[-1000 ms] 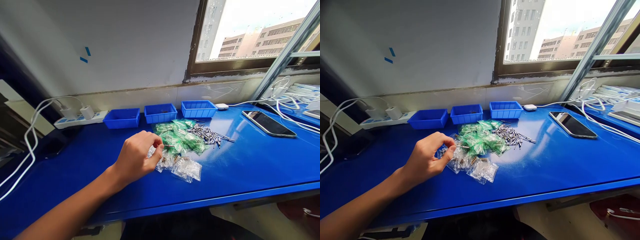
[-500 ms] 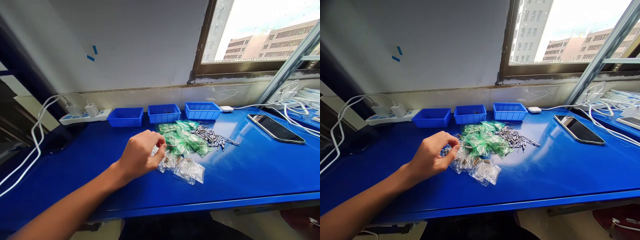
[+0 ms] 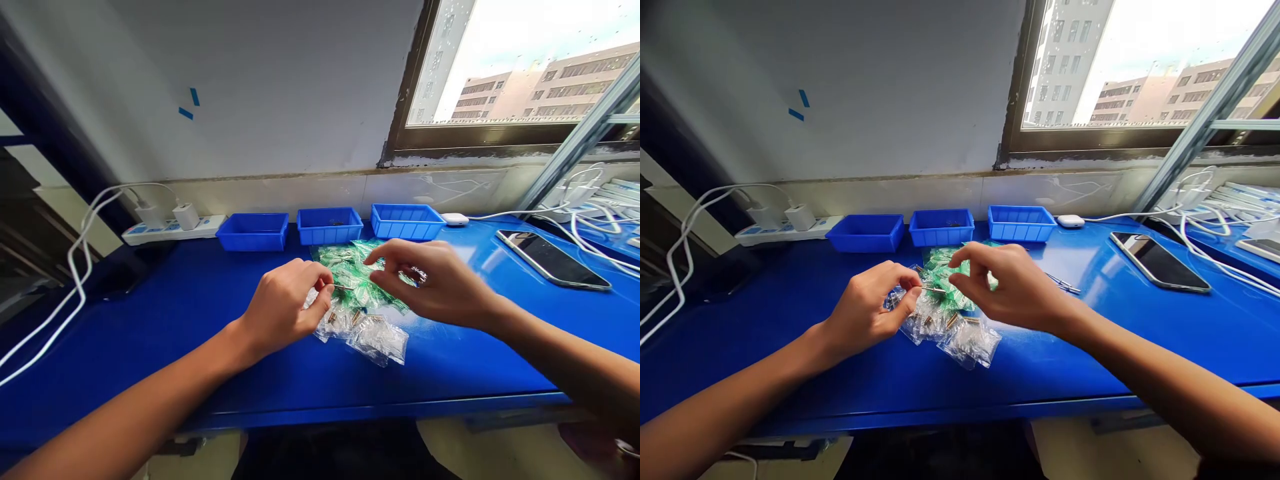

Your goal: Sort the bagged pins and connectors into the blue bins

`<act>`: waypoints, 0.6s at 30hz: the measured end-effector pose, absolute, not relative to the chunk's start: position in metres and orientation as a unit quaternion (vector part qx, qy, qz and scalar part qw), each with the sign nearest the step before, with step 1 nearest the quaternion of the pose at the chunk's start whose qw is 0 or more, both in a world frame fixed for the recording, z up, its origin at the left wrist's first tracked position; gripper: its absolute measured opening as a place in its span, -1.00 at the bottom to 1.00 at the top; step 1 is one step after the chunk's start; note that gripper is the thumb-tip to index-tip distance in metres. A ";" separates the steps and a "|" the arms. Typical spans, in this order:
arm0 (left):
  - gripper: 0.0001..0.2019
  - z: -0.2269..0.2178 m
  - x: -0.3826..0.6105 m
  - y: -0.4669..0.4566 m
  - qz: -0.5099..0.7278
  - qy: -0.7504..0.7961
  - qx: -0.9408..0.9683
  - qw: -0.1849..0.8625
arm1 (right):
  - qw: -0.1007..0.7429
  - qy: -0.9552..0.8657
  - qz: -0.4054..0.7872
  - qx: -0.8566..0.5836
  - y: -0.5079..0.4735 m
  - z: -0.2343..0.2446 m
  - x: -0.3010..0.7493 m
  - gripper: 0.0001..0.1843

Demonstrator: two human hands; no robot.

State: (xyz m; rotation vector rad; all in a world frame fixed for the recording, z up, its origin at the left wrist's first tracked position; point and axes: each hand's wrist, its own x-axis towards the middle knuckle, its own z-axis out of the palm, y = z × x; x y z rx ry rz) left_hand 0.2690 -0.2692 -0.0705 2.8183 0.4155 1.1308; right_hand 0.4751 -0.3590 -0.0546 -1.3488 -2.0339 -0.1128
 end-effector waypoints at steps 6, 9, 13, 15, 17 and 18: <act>-0.93 -0.074 0.270 -0.269 0.380 0.106 0.918 0.045 | 0.359 -0.784 -0.008 -0.507 -0.348 -0.080 0.463 -0.88; -0.92 -0.077 0.271 -0.270 0.391 0.086 0.915 0.051 | 0.369 -0.782 0.002 -0.502 -0.353 -0.087 0.463 -0.91; -0.90 -0.079 0.273 -0.271 0.402 0.070 0.911 0.057 | 0.348 -0.801 0.031 -0.486 -0.353 -0.089 0.464 -0.95; -0.89 -0.079 0.273 -0.271 0.399 0.065 0.912 0.061 | 0.351 -0.799 0.041 -0.486 -0.352 -0.089 0.465 -0.96; -0.90 -0.079 0.273 -0.270 0.393 0.065 0.915 0.066 | 0.358 -0.795 0.050 -0.486 -0.350 -0.089 0.467 -0.97; -0.90 -0.079 0.273 -0.269 0.391 0.066 0.915 0.068 | 0.360 -0.795 0.055 -0.485 -0.350 -0.090 0.467 -0.97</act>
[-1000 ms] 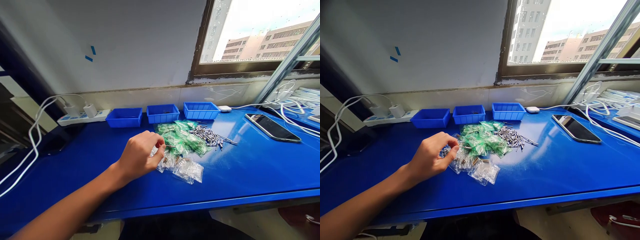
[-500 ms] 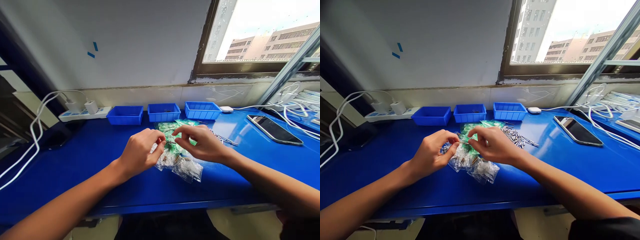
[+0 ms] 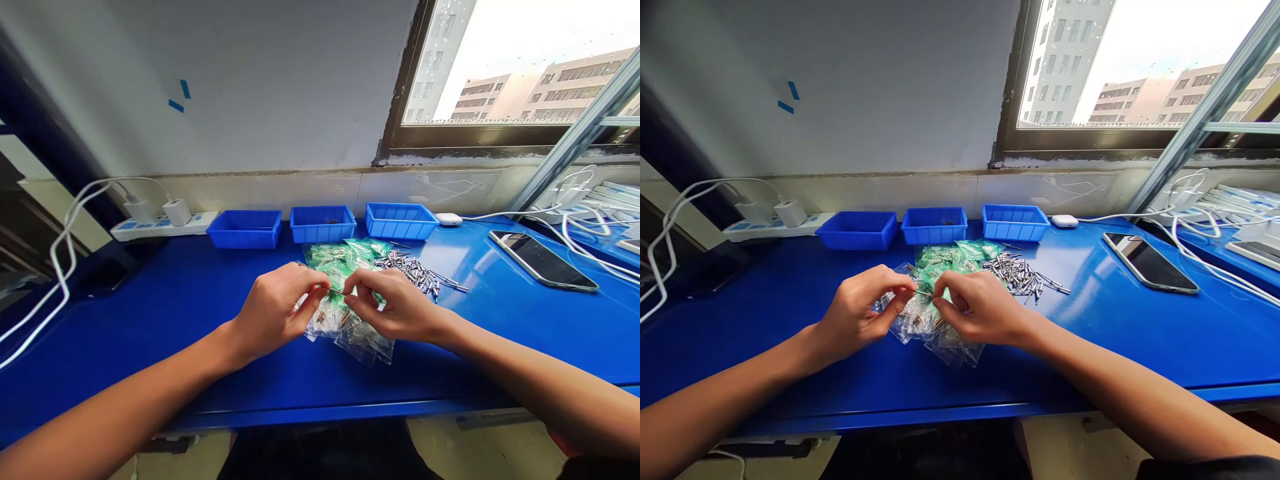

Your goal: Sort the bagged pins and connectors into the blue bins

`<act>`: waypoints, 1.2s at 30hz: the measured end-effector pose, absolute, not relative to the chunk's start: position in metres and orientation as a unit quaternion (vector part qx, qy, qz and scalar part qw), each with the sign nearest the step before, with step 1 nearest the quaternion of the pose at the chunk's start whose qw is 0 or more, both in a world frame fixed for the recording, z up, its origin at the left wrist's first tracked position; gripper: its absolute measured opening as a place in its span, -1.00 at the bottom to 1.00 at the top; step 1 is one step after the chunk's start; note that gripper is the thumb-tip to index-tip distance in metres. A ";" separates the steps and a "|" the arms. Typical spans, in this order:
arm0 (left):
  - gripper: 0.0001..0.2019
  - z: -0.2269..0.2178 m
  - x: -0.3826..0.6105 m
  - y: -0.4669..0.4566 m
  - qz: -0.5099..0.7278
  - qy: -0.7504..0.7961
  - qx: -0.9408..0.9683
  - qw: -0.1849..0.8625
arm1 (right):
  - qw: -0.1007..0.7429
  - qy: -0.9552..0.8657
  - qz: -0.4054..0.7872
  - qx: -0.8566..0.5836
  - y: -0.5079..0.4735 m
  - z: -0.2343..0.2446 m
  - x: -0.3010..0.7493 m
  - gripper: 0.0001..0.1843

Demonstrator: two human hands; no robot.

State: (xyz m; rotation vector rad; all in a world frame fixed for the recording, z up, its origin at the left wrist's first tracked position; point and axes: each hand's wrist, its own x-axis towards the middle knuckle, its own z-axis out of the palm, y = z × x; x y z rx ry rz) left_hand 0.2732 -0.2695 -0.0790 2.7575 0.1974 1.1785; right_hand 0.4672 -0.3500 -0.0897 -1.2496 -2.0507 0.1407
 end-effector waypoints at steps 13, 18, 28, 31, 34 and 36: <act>-0.81 -0.077 0.275 -0.271 0.314 0.153 0.933 0.089 | 0.356 -0.776 -0.001 -0.521 -0.349 -0.094 0.463 -0.96; -0.82 -0.079 0.276 -0.270 0.306 0.173 0.931 0.097 | 0.352 -0.782 -0.015 -0.514 -0.348 -0.094 0.464 -0.96; -0.92 -0.080 0.275 -0.272 0.335 0.165 0.925 0.075 | 0.353 -0.781 0.043 -0.513 -0.350 -0.093 0.463 -0.95; -0.93 -0.081 0.274 -0.271 0.353 0.161 0.919 0.073 | 0.343 -0.780 0.057 -0.519 -0.348 -0.092 0.464 -0.95; -0.92 -0.081 0.273 -0.269 0.374 0.156 0.911 0.074 | 0.345 -0.783 0.066 -0.513 -0.347 -0.093 0.465 -0.93; -0.92 -0.081 0.273 -0.267 0.385 0.152 0.907 0.076 | 0.358 -0.781 0.053 -0.509 -0.348 -0.093 0.463 -0.91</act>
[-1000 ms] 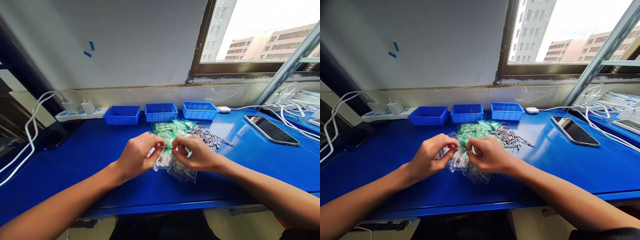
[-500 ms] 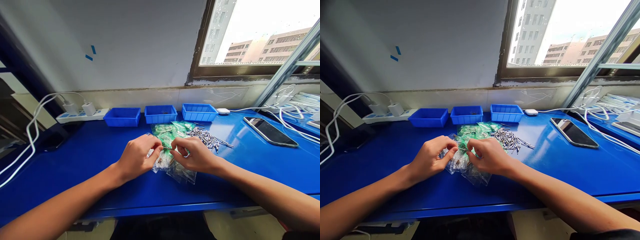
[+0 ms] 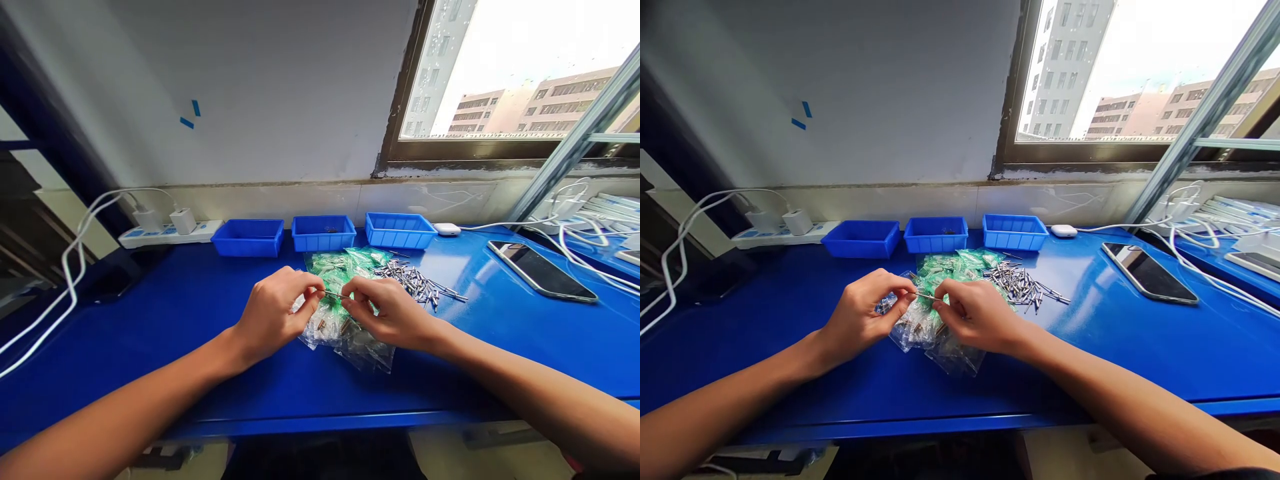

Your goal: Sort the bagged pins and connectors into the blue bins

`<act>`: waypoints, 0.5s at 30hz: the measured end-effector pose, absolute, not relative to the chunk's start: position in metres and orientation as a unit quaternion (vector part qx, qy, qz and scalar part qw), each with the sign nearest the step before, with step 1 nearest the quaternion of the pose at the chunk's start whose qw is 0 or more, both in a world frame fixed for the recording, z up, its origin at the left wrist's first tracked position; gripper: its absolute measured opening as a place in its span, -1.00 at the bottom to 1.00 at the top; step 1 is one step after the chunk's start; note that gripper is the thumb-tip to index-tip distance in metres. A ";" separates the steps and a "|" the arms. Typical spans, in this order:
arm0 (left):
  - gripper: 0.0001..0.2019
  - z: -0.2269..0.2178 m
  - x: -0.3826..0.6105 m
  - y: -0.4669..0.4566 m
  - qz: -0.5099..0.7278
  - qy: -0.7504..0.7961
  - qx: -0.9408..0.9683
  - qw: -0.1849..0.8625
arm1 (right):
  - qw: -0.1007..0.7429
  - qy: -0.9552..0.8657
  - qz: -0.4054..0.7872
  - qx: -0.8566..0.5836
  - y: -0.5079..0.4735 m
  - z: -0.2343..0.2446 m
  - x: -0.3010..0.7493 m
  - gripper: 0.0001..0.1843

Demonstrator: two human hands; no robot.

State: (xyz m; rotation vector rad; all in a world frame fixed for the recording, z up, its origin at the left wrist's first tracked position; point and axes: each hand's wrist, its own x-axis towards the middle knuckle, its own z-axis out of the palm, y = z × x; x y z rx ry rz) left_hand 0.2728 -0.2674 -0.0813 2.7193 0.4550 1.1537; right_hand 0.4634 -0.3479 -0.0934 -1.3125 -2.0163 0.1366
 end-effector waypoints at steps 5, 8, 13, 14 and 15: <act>-0.87 -0.080 0.272 -0.267 0.346 0.182 0.917 0.076 | 0.405 -0.770 -0.073 -0.488 -0.349 -0.084 0.469 -0.84; -0.75 -0.081 0.272 -0.268 0.278 0.223 0.931 0.079 | 0.418 -0.696 -0.196 -0.550 -0.339 -0.072 0.497 -0.80; -0.72 -0.083 0.273 -0.265 0.232 0.242 0.937 0.096 | 0.295 -0.501 -0.193 -0.790 -0.324 -0.056 0.570 -0.60; -0.72 -0.084 0.273 -0.265 0.230 0.242 0.938 0.094 | 0.284 -0.492 -0.174 -0.805 -0.324 -0.054 0.580 -0.57; -0.72 -0.084 0.273 -0.264 0.229 0.240 0.939 0.093 | 0.277 -0.491 -0.154 -0.811 -0.325 -0.053 0.589 -0.58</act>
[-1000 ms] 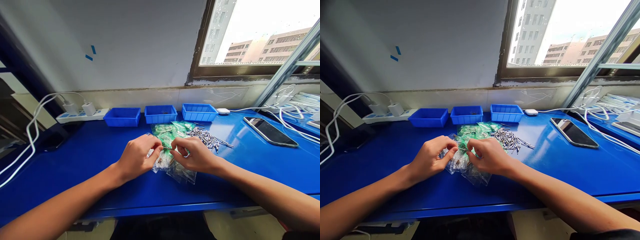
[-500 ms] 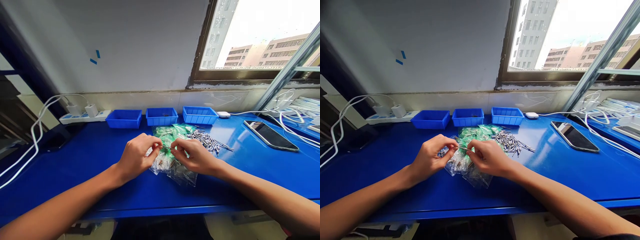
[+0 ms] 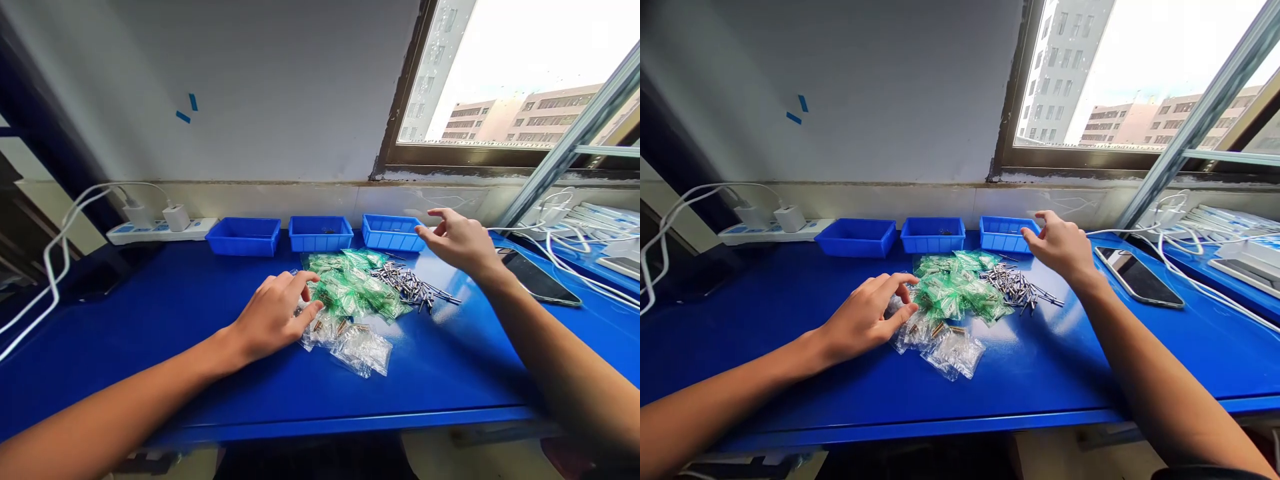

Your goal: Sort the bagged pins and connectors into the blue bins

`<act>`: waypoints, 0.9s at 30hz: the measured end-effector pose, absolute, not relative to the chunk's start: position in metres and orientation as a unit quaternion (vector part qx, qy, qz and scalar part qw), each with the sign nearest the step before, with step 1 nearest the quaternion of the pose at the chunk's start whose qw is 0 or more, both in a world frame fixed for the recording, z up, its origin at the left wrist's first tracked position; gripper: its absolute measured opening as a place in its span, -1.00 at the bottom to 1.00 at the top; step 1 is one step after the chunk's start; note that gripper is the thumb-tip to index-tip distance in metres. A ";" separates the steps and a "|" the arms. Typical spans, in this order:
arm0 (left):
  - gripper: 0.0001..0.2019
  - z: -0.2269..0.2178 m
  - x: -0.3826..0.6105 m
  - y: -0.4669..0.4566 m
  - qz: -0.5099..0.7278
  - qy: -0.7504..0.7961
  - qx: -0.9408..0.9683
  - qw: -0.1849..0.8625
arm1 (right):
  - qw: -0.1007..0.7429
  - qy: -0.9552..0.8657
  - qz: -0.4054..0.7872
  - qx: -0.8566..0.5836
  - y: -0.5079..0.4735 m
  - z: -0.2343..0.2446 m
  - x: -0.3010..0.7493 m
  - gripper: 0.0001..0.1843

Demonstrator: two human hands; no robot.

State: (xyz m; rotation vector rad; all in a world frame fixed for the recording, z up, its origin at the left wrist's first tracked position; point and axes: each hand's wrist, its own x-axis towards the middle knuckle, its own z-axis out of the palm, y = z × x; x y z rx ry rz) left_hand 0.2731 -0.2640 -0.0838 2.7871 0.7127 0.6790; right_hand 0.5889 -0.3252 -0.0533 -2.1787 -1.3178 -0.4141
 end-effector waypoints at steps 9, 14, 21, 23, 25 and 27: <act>-0.77 -0.084 0.274 -0.263 0.212 0.227 0.946 0.094 | 0.192 -0.584 -0.057 -0.786 -0.306 -0.096 0.613 -0.80; -0.77 -0.084 0.273 -0.262 0.197 0.205 0.955 0.085 | 0.188 -0.625 -0.023 -0.757 -0.295 -0.112 0.614 -0.85; -0.78 -0.081 0.271 -0.260 0.180 0.201 0.959 0.084 | 0.234 -0.642 -0.061 -0.727 -0.300 -0.100 0.603 -0.80; -0.79 -0.078 0.272 -0.261 0.177 0.206 0.959 0.081 | 0.271 -0.650 -0.072 -0.706 -0.302 -0.093 0.592 -0.85; -0.79 -0.077 0.272 -0.261 0.173 0.208 0.959 0.080 | 0.325 -0.652 -0.070 -0.682 -0.306 -0.089 0.576 -0.93; -0.80 -0.076 0.273 -0.262 0.170 0.208 0.960 0.080 | 0.382 -0.650 -0.070 -0.653 -0.311 -0.086 0.558 -0.95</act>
